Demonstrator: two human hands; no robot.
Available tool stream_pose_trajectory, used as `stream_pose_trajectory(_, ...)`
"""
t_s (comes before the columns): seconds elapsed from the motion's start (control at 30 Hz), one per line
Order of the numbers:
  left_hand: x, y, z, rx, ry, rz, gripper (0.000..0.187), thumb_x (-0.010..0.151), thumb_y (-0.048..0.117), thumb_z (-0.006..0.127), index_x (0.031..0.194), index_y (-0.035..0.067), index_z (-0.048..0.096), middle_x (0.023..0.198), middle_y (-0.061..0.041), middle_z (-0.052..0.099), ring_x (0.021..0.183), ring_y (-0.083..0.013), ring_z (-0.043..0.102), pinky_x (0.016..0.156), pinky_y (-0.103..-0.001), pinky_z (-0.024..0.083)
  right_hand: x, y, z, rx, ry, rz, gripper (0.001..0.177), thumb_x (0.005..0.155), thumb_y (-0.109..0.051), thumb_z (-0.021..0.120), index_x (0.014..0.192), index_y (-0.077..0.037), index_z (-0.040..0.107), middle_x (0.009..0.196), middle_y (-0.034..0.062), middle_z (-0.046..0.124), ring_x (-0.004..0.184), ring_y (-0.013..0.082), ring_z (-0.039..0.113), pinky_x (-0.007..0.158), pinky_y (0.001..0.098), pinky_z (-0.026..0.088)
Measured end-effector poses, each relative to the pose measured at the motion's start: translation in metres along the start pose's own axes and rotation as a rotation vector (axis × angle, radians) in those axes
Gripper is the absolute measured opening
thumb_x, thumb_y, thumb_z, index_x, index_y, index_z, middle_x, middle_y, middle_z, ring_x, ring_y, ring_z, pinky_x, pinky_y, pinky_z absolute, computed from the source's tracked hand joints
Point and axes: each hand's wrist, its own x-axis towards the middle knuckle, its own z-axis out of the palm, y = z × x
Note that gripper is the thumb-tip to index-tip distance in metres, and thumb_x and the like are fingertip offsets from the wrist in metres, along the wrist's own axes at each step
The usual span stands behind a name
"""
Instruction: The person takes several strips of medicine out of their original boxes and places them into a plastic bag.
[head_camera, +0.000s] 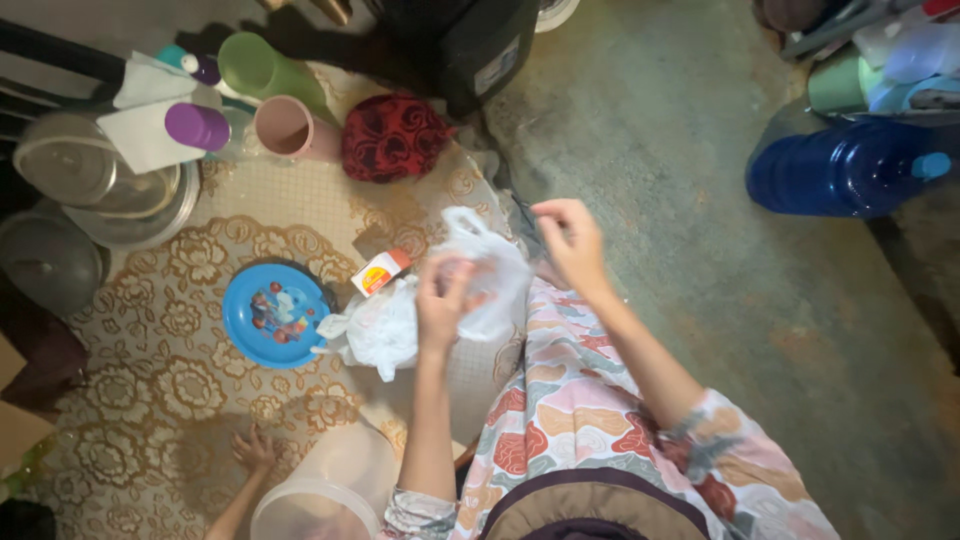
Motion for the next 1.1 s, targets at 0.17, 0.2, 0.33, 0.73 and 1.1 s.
stream_pose_trajectory(0.17,-0.019,-0.024,0.059,0.051,-0.199,-0.076,0.019,0.105,0.011,0.080,0.123,0.007,0.074,0.114,-0.004,0.076,0.104,-0.0160,0.079,0.077,-0.041,0.071,0.005,-0.087,-0.107,-0.016,-0.156,-0.089,0.026,0.105,-0.010,0.082,0.130,-0.005,0.080,0.116,0.0048,0.076,0.105,0.0174,0.069,0.097,0.0331,0.056)
stream_pose_trajectory(0.2,-0.022,-0.025,0.070,0.065,-0.241,-0.125,0.021,0.105,0.011,0.081,0.124,0.007,0.074,0.112,-0.004,0.077,0.101,-0.0153,0.078,0.077,-0.040,0.071,0.004,-0.101,-0.125,-0.041,-0.308,-0.132,0.030,0.099,-0.013,0.085,0.127,-0.006,0.081,0.117,0.0052,0.077,0.106,0.0176,0.071,0.096,0.0332,0.057)
stream_pose_trajectory(0.33,-0.032,-0.019,0.105,0.080,-0.293,-0.145,0.026,0.102,0.013,0.083,0.125,0.009,0.073,0.113,-0.002,0.079,0.100,-0.0122,0.077,0.073,-0.035,0.075,-0.009,-0.124,-0.154,-0.201,-0.464,-0.064,0.041,0.084,-0.019,0.095,0.121,-0.007,0.083,0.113,0.0052,0.079,0.102,0.0165,0.074,0.088,0.0316,0.059)
stream_pose_trajectory(0.73,-0.026,-0.020,0.131,0.289,-0.396,0.093,0.034,0.103,0.021,0.085,0.130,0.007,0.070,0.114,0.000,0.078,0.101,-0.0067,0.070,0.088,-0.024,0.058,-0.015,-0.105,-0.193,-0.246,-0.116,-0.041,0.013,0.097,-0.014,0.084,0.110,-0.011,0.083,0.117,0.0033,0.078,0.108,0.0180,0.074,0.091,0.0323,0.057)
stream_pose_trajectory(1.1,-0.032,0.005,0.135,0.564,-0.246,0.188,0.030,0.100,0.025,0.086,0.124,0.010,0.076,0.104,-0.005,0.087,0.095,-0.0081,0.080,0.083,-0.028,0.062,-0.010,-0.095,-0.207,-0.208,-0.330,-0.210,0.016,0.090,-0.014,0.082,0.104,-0.016,0.088,0.118,0.0025,0.078,0.117,0.0225,0.070,0.107,0.0394,0.053)
